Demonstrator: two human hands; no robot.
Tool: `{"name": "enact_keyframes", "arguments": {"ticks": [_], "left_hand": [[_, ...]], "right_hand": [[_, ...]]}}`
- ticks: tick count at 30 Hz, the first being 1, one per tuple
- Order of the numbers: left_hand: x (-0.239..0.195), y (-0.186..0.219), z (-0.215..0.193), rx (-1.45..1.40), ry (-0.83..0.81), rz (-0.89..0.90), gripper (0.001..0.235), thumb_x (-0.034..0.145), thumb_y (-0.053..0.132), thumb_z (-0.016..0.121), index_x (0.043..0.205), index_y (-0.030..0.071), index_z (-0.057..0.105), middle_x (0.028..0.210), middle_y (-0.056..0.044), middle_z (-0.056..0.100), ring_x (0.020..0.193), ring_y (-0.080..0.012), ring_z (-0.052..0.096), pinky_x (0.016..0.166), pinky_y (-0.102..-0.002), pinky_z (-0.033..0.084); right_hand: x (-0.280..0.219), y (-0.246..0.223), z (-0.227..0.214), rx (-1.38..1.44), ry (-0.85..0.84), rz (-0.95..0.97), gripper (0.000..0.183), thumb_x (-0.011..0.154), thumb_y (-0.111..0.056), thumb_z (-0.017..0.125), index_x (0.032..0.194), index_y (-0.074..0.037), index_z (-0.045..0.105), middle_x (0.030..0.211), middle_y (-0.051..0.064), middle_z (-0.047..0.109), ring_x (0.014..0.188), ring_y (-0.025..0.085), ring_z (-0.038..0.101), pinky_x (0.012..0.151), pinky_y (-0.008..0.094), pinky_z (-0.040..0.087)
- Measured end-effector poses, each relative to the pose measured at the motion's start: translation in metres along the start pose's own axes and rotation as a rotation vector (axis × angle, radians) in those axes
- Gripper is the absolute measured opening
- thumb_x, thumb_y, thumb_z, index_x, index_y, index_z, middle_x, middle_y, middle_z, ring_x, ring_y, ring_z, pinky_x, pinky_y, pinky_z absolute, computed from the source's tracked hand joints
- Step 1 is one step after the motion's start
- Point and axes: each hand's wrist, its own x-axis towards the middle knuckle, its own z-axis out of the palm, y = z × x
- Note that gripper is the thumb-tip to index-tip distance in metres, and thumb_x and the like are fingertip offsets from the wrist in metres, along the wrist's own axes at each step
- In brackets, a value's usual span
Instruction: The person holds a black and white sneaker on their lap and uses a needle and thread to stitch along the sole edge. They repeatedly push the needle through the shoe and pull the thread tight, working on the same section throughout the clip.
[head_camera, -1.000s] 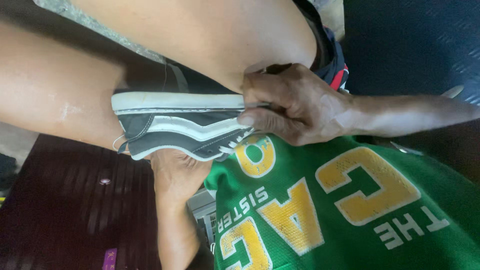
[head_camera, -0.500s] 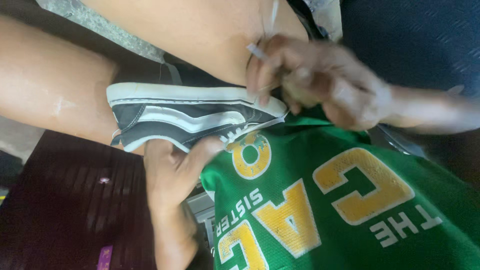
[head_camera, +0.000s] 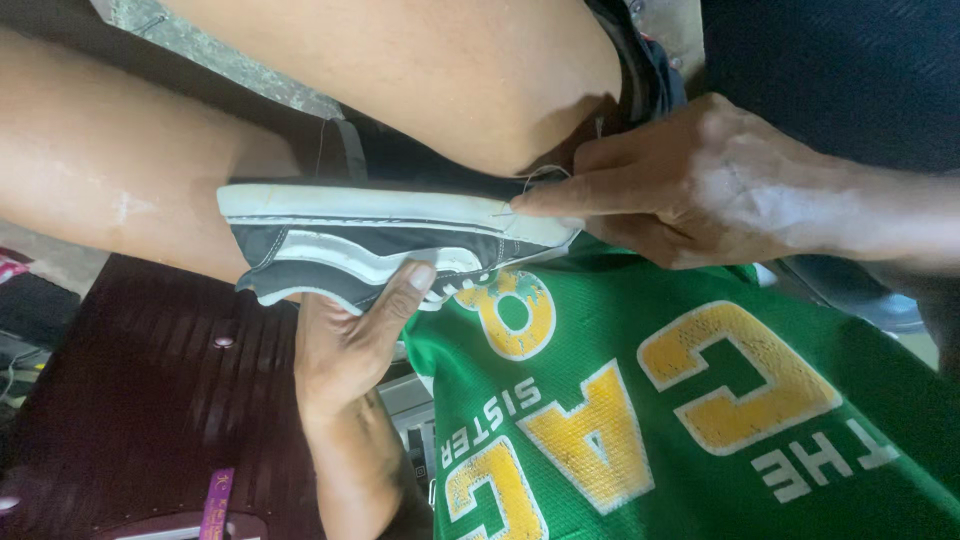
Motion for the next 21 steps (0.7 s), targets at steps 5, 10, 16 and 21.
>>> {"name": "enact_keyframes", "arguments": {"ticks": [5, 10, 16, 21], "left_hand": [[0.003, -0.002, 0.003, -0.057, -0.010, 0.015, 0.017, 0.100, 0.008, 0.072, 0.115, 0.000, 0.071, 0.105, -0.003, 0.073, 0.094, -0.0122, 0.065, 0.085, -0.029, 0.055], [0.003, 0.001, 0.003, -0.110, -0.006, -0.008, 0.017, 0.101, 0.007, 0.070, 0.117, -0.001, 0.070, 0.108, -0.003, 0.073, 0.098, -0.0123, 0.065, 0.090, -0.029, 0.054], [0.004, -0.001, 0.004, -0.187, -0.028, -0.018, 0.018, 0.102, 0.007, 0.069, 0.119, -0.001, 0.069, 0.110, -0.003, 0.072, 0.100, -0.0120, 0.065, 0.092, -0.029, 0.054], [0.005, -0.002, 0.003, -0.173, -0.024, -0.035, 0.018, 0.102, 0.007, 0.069, 0.118, -0.001, 0.070, 0.109, -0.004, 0.073, 0.099, -0.0124, 0.065, 0.090, -0.029, 0.054]], "right_hand": [[-0.002, 0.000, 0.005, -0.057, -0.085, 0.035, 0.052, 0.090, -0.021, 0.067, 0.142, -0.024, 0.062, 0.078, 0.003, 0.075, 0.052, 0.013, 0.067, 0.044, 0.029, 0.056], [0.003, -0.008, 0.001, -0.047, -0.088, 0.055, 0.050, 0.090, -0.020, 0.067, 0.140, -0.022, 0.059, 0.076, 0.003, 0.075, 0.054, 0.013, 0.069, 0.046, 0.029, 0.057], [0.005, -0.017, -0.002, -0.046, -0.095, 0.085, 0.053, 0.086, -0.022, 0.068, 0.139, -0.017, 0.060, 0.084, 0.007, 0.077, 0.054, 0.014, 0.070, 0.044, 0.029, 0.057], [0.011, -0.023, -0.009, -0.050, -0.115, 0.107, 0.052, 0.088, -0.019, 0.067, 0.140, -0.017, 0.062, 0.089, 0.008, 0.078, 0.052, 0.014, 0.070, 0.043, 0.029, 0.056]]}}
